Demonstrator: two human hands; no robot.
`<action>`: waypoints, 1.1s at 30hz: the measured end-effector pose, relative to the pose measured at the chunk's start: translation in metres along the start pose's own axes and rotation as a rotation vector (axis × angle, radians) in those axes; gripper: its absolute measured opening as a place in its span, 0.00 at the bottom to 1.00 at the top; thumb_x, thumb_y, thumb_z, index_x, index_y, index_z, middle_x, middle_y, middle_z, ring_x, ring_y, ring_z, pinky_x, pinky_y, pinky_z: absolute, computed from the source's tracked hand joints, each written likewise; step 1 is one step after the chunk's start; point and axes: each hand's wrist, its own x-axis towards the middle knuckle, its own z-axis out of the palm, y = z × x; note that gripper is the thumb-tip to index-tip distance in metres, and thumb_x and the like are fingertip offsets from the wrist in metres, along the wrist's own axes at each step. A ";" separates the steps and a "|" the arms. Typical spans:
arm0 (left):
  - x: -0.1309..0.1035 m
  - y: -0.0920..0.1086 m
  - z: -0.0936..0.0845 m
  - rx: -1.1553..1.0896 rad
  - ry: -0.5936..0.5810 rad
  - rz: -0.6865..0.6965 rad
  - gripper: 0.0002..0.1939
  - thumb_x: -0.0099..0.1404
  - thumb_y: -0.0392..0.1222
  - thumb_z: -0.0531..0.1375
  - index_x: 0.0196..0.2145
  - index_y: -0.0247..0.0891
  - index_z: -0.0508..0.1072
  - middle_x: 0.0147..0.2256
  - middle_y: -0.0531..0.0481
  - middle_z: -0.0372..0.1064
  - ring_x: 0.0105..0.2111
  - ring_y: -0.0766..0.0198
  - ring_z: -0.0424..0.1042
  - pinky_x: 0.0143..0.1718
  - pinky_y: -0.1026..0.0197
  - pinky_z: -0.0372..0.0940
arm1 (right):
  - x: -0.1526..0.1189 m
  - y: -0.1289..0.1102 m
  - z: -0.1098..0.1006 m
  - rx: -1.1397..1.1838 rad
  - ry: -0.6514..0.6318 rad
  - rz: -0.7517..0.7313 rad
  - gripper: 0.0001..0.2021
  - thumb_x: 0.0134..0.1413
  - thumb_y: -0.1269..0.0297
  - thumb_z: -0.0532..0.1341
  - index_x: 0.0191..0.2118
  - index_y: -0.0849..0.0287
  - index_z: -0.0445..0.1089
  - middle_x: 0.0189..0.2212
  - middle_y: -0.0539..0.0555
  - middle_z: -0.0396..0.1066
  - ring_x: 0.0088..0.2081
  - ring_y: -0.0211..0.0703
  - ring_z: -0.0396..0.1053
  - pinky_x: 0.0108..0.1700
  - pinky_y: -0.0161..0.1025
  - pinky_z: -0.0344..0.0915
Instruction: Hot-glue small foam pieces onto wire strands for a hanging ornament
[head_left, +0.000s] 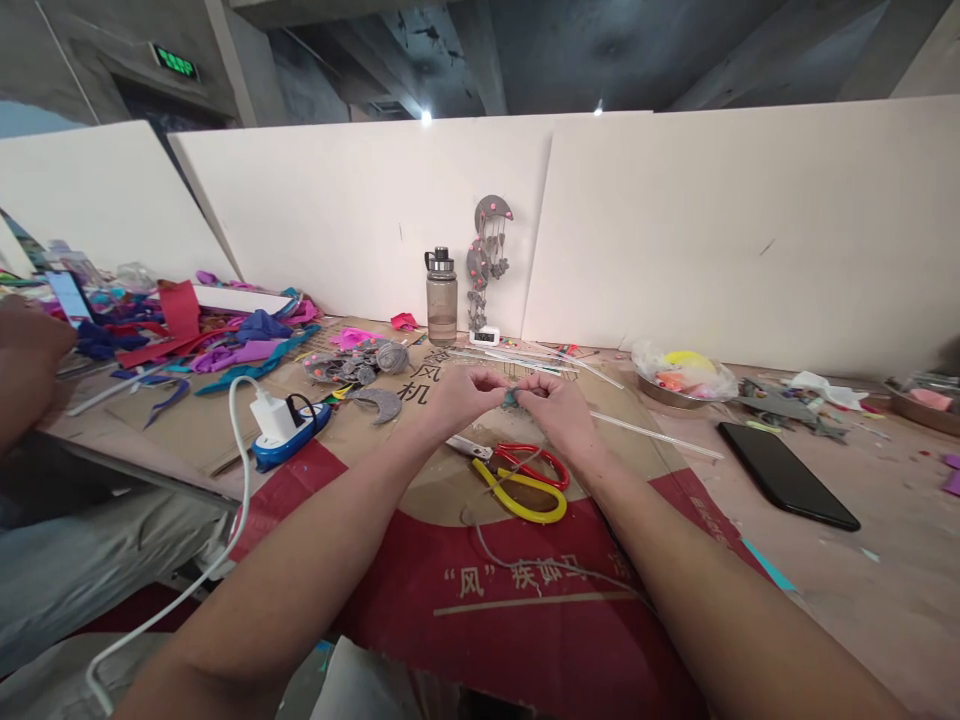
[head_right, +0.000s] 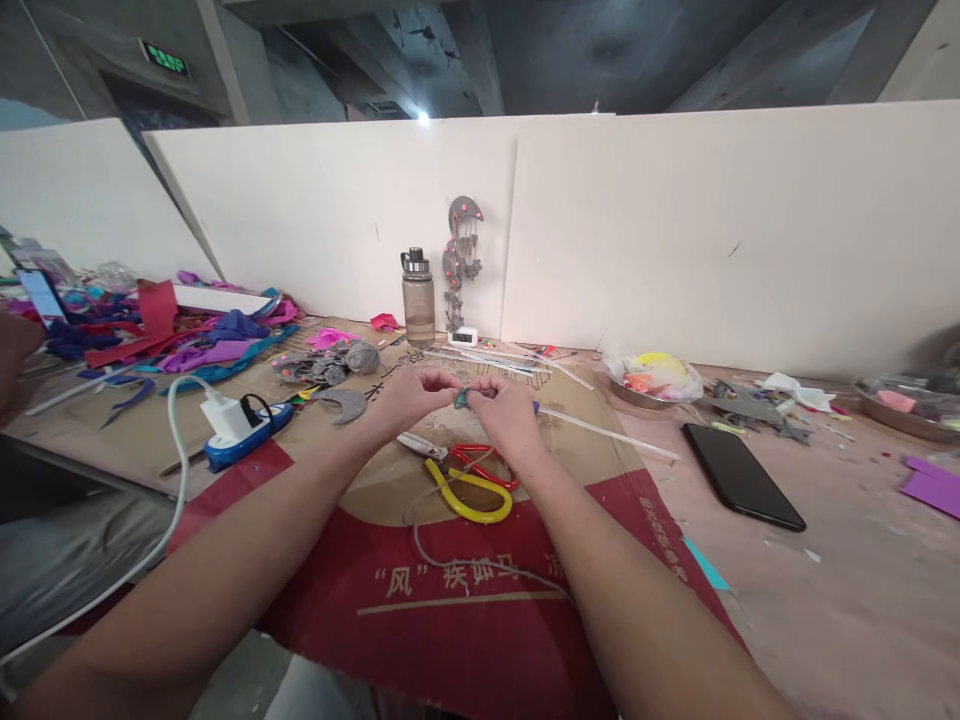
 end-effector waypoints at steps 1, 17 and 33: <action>0.000 -0.001 0.000 0.011 -0.007 -0.003 0.14 0.53 0.47 0.61 0.30 0.34 0.79 0.25 0.50 0.73 0.25 0.66 0.66 0.27 0.65 0.58 | 0.000 0.001 0.000 -0.014 -0.001 0.005 0.10 0.37 0.59 0.60 0.27 0.59 0.70 0.19 0.46 0.66 0.23 0.34 0.56 0.26 0.34 0.51; 0.000 -0.007 0.003 0.086 -0.011 -0.030 0.15 0.50 0.51 0.63 0.27 0.35 0.78 0.24 0.51 0.72 0.23 0.67 0.64 0.24 0.66 0.54 | 0.003 0.010 0.002 -0.120 0.001 -0.035 0.08 0.40 0.61 0.59 0.27 0.58 0.71 0.21 0.47 0.68 0.23 0.35 0.59 0.25 0.34 0.52; 0.001 -0.003 -0.001 0.035 -0.021 -0.116 0.10 0.48 0.45 0.62 0.24 0.35 0.75 0.21 0.54 0.66 0.22 0.69 0.59 0.24 0.65 0.51 | 0.000 0.005 0.001 -0.151 -0.053 -0.097 0.11 0.43 0.59 0.60 0.32 0.58 0.71 0.19 0.44 0.59 0.23 0.35 0.54 0.27 0.35 0.51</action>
